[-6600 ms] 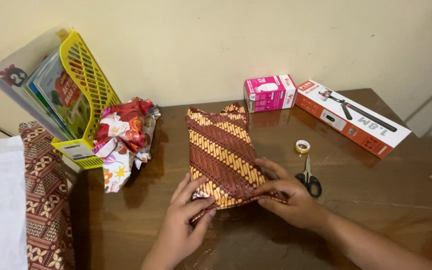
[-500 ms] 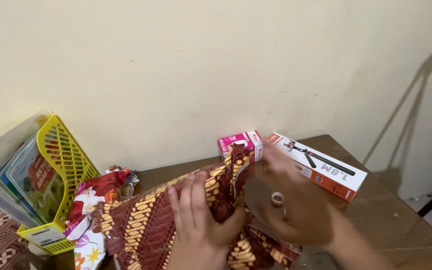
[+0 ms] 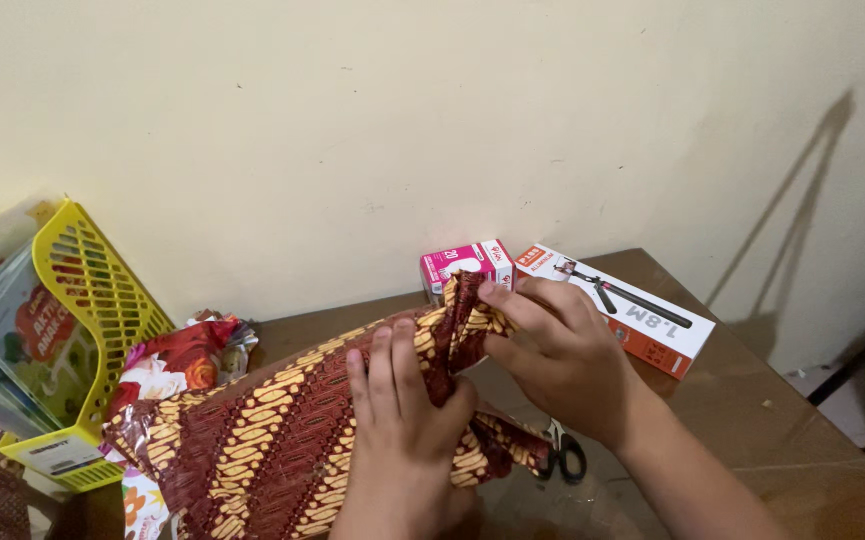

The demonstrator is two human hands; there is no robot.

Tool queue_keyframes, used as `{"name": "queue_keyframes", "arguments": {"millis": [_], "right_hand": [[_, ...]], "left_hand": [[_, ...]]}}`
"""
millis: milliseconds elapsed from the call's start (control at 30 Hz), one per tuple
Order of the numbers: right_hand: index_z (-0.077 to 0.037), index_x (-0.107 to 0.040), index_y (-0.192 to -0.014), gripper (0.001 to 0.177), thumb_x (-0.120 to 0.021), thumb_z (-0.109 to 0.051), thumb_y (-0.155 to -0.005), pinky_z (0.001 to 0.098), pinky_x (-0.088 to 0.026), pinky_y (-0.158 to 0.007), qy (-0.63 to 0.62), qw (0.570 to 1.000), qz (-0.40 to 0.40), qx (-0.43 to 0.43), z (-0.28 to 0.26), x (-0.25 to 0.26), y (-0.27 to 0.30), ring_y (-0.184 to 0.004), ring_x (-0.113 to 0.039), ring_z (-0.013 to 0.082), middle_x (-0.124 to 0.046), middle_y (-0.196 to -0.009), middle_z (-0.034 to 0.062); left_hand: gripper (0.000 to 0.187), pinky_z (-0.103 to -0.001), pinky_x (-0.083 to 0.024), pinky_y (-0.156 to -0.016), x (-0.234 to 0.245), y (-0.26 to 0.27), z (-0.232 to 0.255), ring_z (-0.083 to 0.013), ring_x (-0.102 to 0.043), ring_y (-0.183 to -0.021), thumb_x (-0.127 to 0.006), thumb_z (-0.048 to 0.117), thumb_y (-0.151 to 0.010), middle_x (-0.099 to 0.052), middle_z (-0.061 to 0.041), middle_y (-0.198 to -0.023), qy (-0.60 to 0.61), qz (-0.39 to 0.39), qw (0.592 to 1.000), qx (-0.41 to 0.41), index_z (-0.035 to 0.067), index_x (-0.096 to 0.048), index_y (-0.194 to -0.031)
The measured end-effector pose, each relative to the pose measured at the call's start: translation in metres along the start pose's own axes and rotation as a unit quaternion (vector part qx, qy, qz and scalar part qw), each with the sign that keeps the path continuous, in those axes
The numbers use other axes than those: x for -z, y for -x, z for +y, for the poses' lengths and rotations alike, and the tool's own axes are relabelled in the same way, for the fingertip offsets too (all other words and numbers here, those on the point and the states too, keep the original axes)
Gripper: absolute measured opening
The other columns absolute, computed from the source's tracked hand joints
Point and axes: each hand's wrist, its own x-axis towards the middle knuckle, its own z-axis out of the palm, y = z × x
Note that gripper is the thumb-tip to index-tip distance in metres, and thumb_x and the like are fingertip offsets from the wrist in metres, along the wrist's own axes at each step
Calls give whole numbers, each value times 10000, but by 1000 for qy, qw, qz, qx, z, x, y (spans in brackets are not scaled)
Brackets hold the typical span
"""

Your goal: The person folds and smooths patterned wrapping paper around a rectangular gift on a table, then applies clear tape to secure the folds. Scissors and tape are used to finish the wrapping.

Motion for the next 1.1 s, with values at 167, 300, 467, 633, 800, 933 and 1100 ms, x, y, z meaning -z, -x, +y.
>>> {"name": "queue_keyframes", "arguments": {"millis": [167, 300, 467, 633, 800, 933, 1100], "right_hand": [[-99, -724, -941, 125, -724, -82, -818, 403, -499, -905, -13, 999, -38, -6, 2, 1, 0, -1074, -577, 239, -665, -1225, -5], [-76, -715, -956, 134, -725, -94, -824, 398, -498, -887, -42, 997, -63, -21, 0, 1, -2, -1053, -593, 249, -653, -1124, 30], [-107, -722, -945, 168, -719, -105, -777, 420, -474, -874, -28, 997, -77, -14, -7, 4, -6, -1009, -598, 246, -653, -998, -4], [-111, -713, -914, 158, -725, -122, -756, 408, -475, -878, -69, 988, -136, -12, -9, 13, -10, -971, -610, 235, -633, -901, -7], [-113, -720, -891, 102, -750, -126, -794, 398, -470, -823, -124, 973, -188, -41, -5, 20, -10, -910, -614, 247, -640, -864, 11], [-102, -732, -935, 169, -789, -169, -790, 355, -486, -774, -200, 955, -199, -87, 2, 25, -6, -868, -631, 241, -661, -863, 41], [-65, -651, -1141, 256, -694, -220, -942, 251, -588, -754, -341, 875, 30, -343, 7, 14, 10, -974, -633, 103, -586, -1145, 1]], "left_hand": [[773, -737, -147, -1109, 2, -4, -3, -574, -203, -1385, -875, 282, -417, -256, -337, -1440, -1, 5, 1000, 9, 147, -631, -1138], [808, -744, -138, -1135, 4, -6, -7, -593, -198, -1426, -894, 265, -348, -257, -329, -1484, 18, -3, 1000, 26, 153, -637, -1105], [854, -710, -138, -1122, 5, -6, -11, -586, -202, -1431, -890, 235, -315, -259, -322, -1488, 5, -7, 999, 33, 157, -641, -1128], [918, -730, -131, -1149, 5, -6, -11, -585, -197, -1433, -913, 249, -311, -251, -332, -1497, 16, -32, 999, 40, 152, -636, -1180], [880, -740, -126, -1164, 0, -4, -12, -589, -187, -1443, -923, 263, -337, -245, -342, -1506, 22, -44, 998, 38, 153, -634, -1161], [743, -718, -133, -1156, -10, -1, -11, -573, -204, -1426, -866, 281, -454, -263, -348, -1492, 9, -13, 1000, 14, 142, -628, -1144], [678, -745, -140, -1111, -23, 5, -4, -603, -226, -1383, -809, 318, -494, -276, -401, -1450, 20, 12, 999, -30, 98, -634, -1111]]}}
